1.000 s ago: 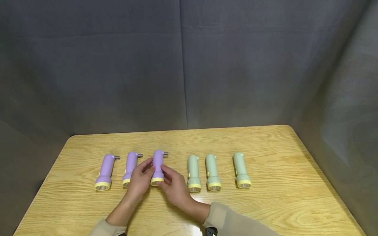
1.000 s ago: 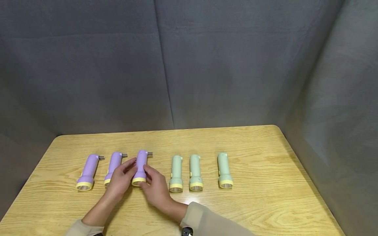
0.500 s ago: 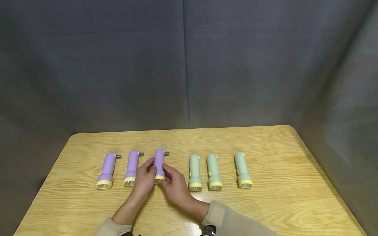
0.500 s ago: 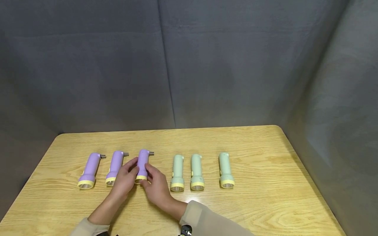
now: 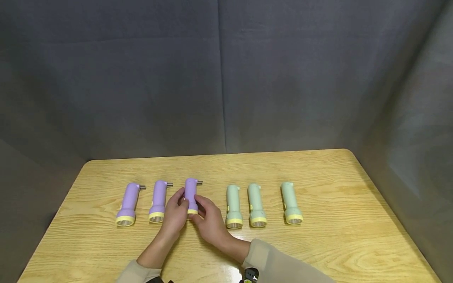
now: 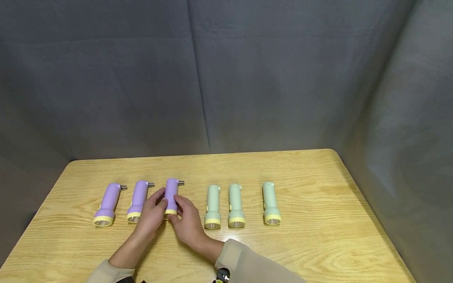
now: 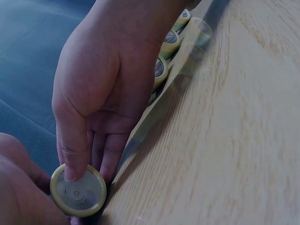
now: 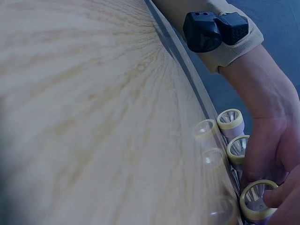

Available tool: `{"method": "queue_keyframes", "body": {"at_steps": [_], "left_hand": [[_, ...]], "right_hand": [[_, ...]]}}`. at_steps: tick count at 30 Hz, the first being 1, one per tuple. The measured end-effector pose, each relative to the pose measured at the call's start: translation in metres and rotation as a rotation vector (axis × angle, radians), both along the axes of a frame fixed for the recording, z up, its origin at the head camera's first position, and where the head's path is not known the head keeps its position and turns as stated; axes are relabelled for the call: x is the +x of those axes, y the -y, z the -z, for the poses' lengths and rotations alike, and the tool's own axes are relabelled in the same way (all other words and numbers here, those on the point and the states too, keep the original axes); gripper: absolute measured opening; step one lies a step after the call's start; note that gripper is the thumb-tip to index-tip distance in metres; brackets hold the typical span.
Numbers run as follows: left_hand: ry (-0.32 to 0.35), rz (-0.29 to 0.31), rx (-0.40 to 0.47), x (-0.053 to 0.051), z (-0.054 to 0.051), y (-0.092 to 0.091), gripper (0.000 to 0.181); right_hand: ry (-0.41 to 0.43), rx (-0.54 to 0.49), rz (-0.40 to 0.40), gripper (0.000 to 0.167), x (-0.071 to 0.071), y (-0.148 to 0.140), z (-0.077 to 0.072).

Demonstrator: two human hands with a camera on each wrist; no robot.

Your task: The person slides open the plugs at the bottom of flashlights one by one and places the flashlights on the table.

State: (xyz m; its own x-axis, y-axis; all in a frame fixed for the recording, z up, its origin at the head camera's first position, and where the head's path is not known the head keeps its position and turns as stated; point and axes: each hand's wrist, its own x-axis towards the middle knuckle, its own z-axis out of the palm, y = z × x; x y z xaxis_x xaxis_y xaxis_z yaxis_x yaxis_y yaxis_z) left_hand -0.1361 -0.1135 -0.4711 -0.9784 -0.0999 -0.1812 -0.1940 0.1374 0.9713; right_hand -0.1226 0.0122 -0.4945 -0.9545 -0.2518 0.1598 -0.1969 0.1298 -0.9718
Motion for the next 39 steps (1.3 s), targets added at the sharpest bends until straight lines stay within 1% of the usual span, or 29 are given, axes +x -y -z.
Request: {"method": "queue_keyframes", "body": {"at_steps": [3,8,15,20,23,28,31,36,39], "left_hand": [[-0.01,0.005,0.007,-0.001,-0.001,-0.001,0.053],[-0.001,0.015,0.029,0.0,0.0,0.0,0.054],[0.005,0.015,0.034,0.0,-0.001,0.0,0.057],[0.015,0.025,0.069,0.0,-0.002,0.0,0.06],[0.015,0.029,0.067,0.0,-0.005,0.001,0.062],[-0.003,0.027,0.012,0.001,-0.012,0.004,0.065],[-0.032,0.037,-0.015,0.002,-0.016,0.005,0.065],[-0.129,0.041,-0.126,0.005,-0.025,0.006,0.06],[-0.189,0.054,-0.186,0.006,-0.031,0.007,0.057]], "right_hand": [[0.006,-0.006,0.009,0.054,0.0,-0.001,-0.001],[0.018,0.006,0.009,0.054,0.0,-0.001,-0.001],[0.03,0.027,0.0,0.054,0.001,0.0,0.0],[0.036,0.055,-0.003,0.057,0.001,-0.002,-0.004],[0.039,0.073,-0.002,0.059,0.001,-0.005,-0.009],[0.041,0.115,-0.027,0.063,0.003,-0.011,-0.02],[0.024,0.173,-0.042,0.065,0.005,-0.017,-0.028],[-0.015,0.266,-0.066,0.067,0.011,-0.029,-0.04],[-0.037,0.299,-0.078,0.07,0.014,-0.038,-0.046]]}}
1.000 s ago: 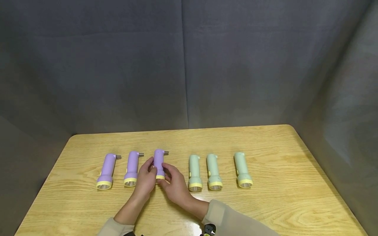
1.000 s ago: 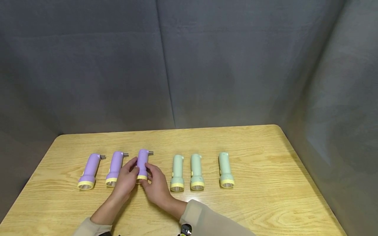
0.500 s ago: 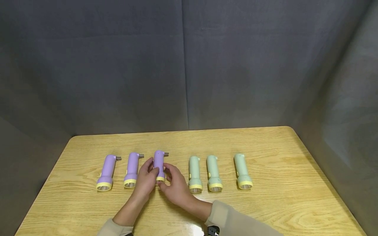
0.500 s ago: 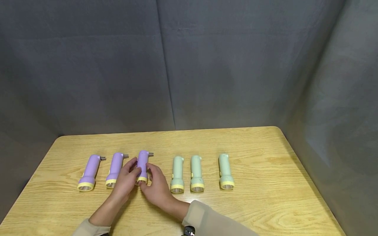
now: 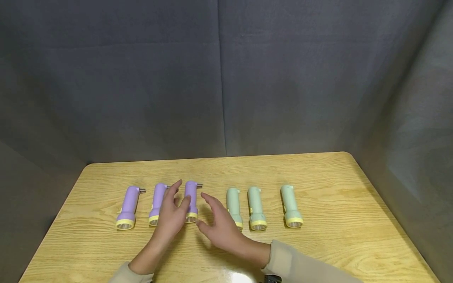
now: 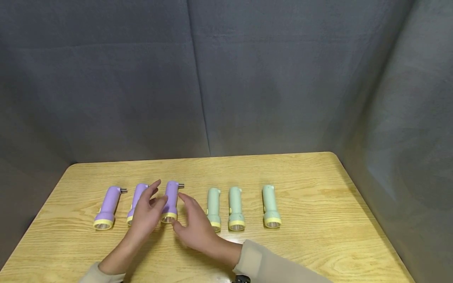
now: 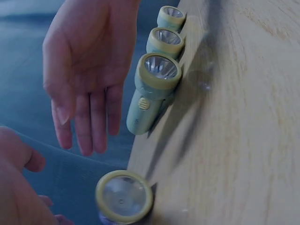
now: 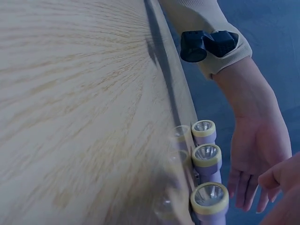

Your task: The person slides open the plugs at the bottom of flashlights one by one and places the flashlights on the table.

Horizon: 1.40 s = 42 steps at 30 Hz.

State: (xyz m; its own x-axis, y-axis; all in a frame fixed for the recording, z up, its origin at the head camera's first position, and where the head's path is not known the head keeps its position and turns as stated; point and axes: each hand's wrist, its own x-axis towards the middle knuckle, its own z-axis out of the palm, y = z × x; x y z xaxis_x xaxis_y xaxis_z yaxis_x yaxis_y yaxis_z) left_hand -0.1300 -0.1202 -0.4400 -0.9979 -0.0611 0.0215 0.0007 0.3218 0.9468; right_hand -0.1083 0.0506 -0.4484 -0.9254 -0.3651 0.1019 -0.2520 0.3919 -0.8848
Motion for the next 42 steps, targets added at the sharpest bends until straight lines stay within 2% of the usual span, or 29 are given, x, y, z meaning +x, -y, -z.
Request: {"method": "queue_keyframes", "body": {"at_steps": [4,8,18,26,30,37,42], "left_hand": [[-0.054,0.031,-0.044,0.003,-0.009,0.002,0.054],[-0.095,0.057,-0.052,0.006,-0.015,0.003,0.051],[-0.157,0.153,0.04,0.01,-0.019,-0.003,0.046],[-0.09,0.227,0.109,0.012,-0.019,-0.016,0.045],[-0.072,0.238,0.095,0.01,-0.018,-0.024,0.046],[0.004,0.28,0.077,0.003,-0.01,-0.04,0.047],[0.049,0.307,0.047,0.002,-0.004,-0.053,0.047]], "right_hand": [[-0.01,0.004,-0.025,0.073,0.005,-0.013,-0.007],[-0.022,0.009,-0.033,0.074,0.01,-0.027,-0.011],[-0.024,-0.045,-0.007,0.078,0.018,-0.057,-0.01],[-0.033,-0.029,0.061,0.082,0.023,-0.073,-0.003],[-0.022,-0.032,0.074,0.083,0.025,-0.076,0.0],[0.083,-0.04,0.043,0.088,0.026,-0.075,0.005],[0.088,-0.031,0.067,0.088,0.026,-0.069,0.009]]}}
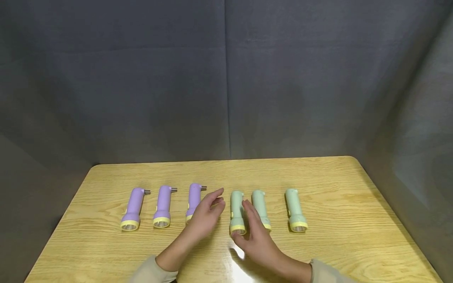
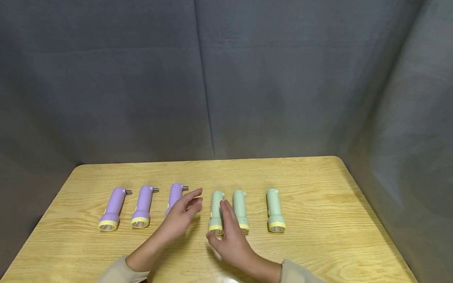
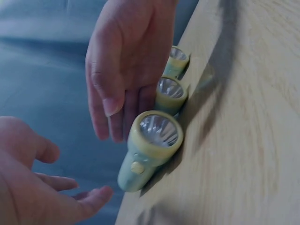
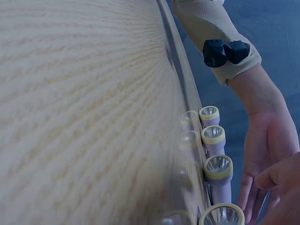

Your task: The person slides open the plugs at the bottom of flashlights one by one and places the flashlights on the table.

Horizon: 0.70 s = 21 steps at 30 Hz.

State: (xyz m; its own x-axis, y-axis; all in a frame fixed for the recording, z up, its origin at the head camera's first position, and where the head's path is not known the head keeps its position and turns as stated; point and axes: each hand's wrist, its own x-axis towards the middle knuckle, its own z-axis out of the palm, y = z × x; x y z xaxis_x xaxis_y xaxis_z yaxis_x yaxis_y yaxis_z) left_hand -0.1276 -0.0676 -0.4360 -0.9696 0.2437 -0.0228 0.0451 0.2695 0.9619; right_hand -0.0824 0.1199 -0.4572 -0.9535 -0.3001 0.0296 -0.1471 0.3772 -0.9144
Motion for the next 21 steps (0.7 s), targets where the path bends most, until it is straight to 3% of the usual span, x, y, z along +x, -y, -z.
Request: {"method": "queue_keyframes", "body": {"at_steps": [6,13,21], "left_hand": [[0.05,-0.006,-0.033,0.001,0.008,-0.008,0.05],[0.1,-0.02,-0.009,0.001,0.019,-0.017,0.051],[0.084,-0.033,-0.014,-0.002,0.03,-0.022,0.049]], "right_hand": [[0.009,0.011,-0.013,0.094,0.002,0.005,0.004],[0.023,0.014,-0.037,0.093,0.003,0.008,0.012],[0.025,0.027,-0.054,0.086,0.004,0.012,0.019]]}}
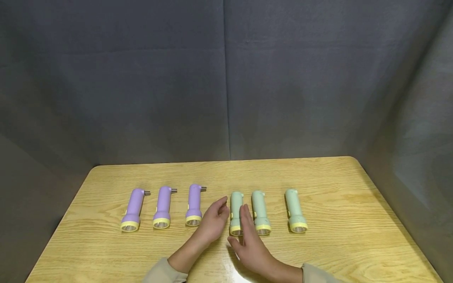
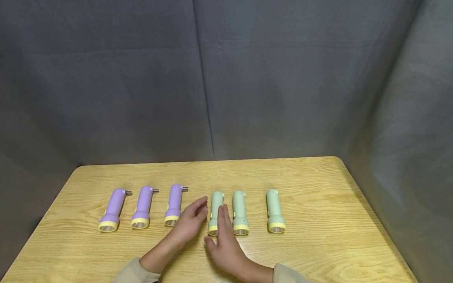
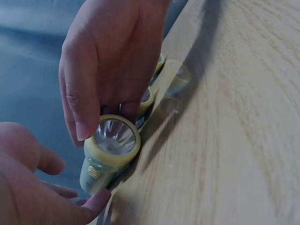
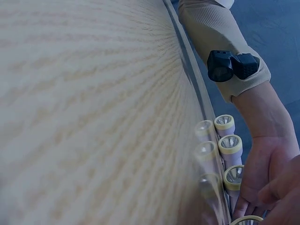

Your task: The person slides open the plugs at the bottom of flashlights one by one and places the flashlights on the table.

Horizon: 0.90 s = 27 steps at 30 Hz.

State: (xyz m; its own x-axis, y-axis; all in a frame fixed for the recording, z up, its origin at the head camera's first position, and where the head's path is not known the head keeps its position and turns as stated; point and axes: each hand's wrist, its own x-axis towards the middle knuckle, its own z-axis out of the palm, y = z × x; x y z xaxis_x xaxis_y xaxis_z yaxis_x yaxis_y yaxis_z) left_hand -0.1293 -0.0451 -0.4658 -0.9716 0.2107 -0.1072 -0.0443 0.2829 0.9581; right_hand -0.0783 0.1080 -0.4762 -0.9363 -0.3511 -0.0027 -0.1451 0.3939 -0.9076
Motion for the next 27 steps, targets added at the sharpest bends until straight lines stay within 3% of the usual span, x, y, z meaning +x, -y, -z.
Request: {"method": "queue_keyframes", "body": {"at_steps": [5,12,27], "left_hand": [[0.009,0.013,0.036,0.0,0.003,0.0,0.05],[0.038,0.022,0.089,0.003,0.006,0.0,0.052],[-0.026,0.055,0.09,0.001,0.013,-0.002,0.049]], "right_hand": [[0.034,-0.005,0.01,0.083,-0.001,0.0,0.002],[0.011,-0.002,0.031,0.078,-0.002,0.001,0.008],[-0.008,-0.033,0.043,0.073,-0.003,0.002,0.01]]}}
